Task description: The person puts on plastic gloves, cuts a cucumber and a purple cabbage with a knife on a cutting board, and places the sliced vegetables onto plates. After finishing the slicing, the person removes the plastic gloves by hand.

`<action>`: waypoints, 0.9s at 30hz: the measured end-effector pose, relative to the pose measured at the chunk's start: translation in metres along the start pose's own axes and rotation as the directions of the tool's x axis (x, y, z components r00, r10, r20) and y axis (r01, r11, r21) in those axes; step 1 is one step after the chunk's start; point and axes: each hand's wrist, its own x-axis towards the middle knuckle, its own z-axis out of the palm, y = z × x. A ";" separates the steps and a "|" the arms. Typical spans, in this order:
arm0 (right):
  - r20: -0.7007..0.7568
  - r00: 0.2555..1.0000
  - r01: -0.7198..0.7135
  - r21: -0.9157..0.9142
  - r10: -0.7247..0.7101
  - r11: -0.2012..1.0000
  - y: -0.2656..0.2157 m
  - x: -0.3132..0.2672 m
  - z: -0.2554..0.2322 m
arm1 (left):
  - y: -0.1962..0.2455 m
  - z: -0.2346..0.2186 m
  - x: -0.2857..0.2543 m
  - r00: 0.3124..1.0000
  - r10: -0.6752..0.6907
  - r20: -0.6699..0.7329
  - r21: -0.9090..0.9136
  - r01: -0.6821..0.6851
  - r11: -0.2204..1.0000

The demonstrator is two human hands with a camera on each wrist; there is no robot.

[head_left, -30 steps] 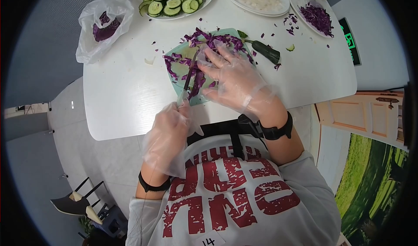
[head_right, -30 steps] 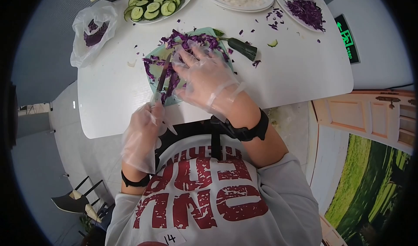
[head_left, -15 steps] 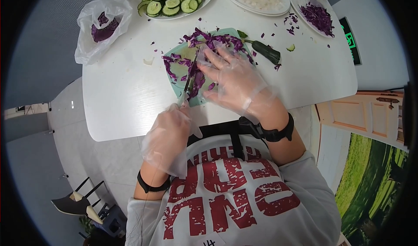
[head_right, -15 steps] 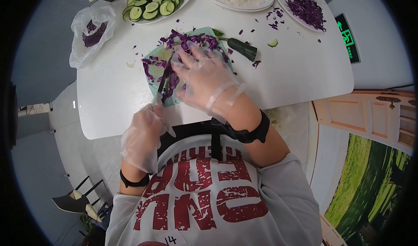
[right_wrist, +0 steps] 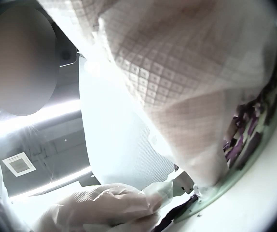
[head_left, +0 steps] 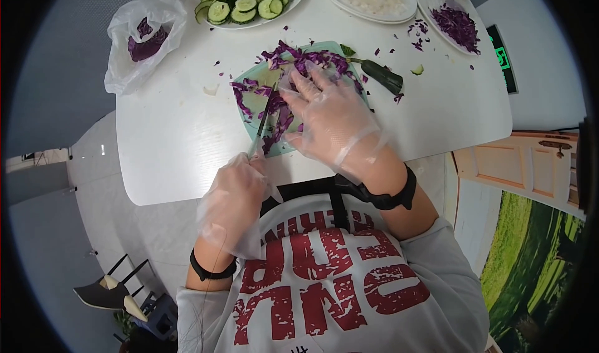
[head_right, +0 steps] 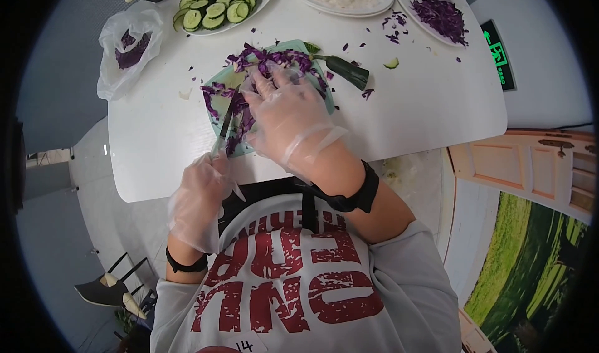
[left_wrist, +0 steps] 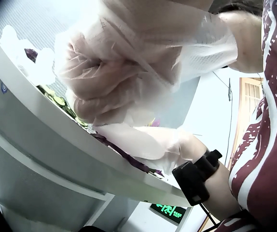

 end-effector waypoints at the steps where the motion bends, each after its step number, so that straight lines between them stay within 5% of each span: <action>1: -0.014 1.000 0.003 0.005 -0.003 1.000 0.000 0.000 0.001 | -0.001 0.002 -0.001 1.000 0.004 -0.005 0.044 -0.004 0.999; 8: -0.005 1.000 0.004 -0.004 -0.004 1.000 0.000 0.000 0.000 | 0.003 -0.002 0.004 0.999 -0.038 0.010 0.016 0.038 0.999; 10: -0.007 1.000 -0.008 -0.004 0.008 1.000 -0.001 0.000 -0.001 | -0.001 0.000 0.001 0.998 0.064 0.013 0.044 -0.065 0.997; 14: -0.006 1.000 -0.002 -0.009 0.002 1.000 0.000 0.000 0.000 | 0.000 0.001 0.003 0.997 0.065 -0.043 0.025 -0.064 0.998; 20: 0.033 0.999 0.004 -0.053 -0.002 0.999 -0.004 0.001 -0.007 | 0.007 -0.002 0.008 0.991 0.105 -0.082 0.209 -0.085 0.974; 22: 0.046 0.999 -0.004 -0.040 0.006 0.999 -0.004 0.003 -0.008 | 0.014 -0.010 0.004 0.990 -0.142 -0.024 -0.045 0.141 0.989; 25: 0.008 1.000 0.021 -0.046 -0.021 0.999 -0.003 0.001 -0.005 | 0.004 -0.008 -0.001 0.999 0.025 -0.044 -0.015 -0.025 1.000; 27: -0.003 1.000 0.030 -0.051 -0.030 0.998 -0.002 0.000 -0.004 | 0.004 -0.011 0.006 0.999 0.004 -0.037 -0.033 -0.005 0.999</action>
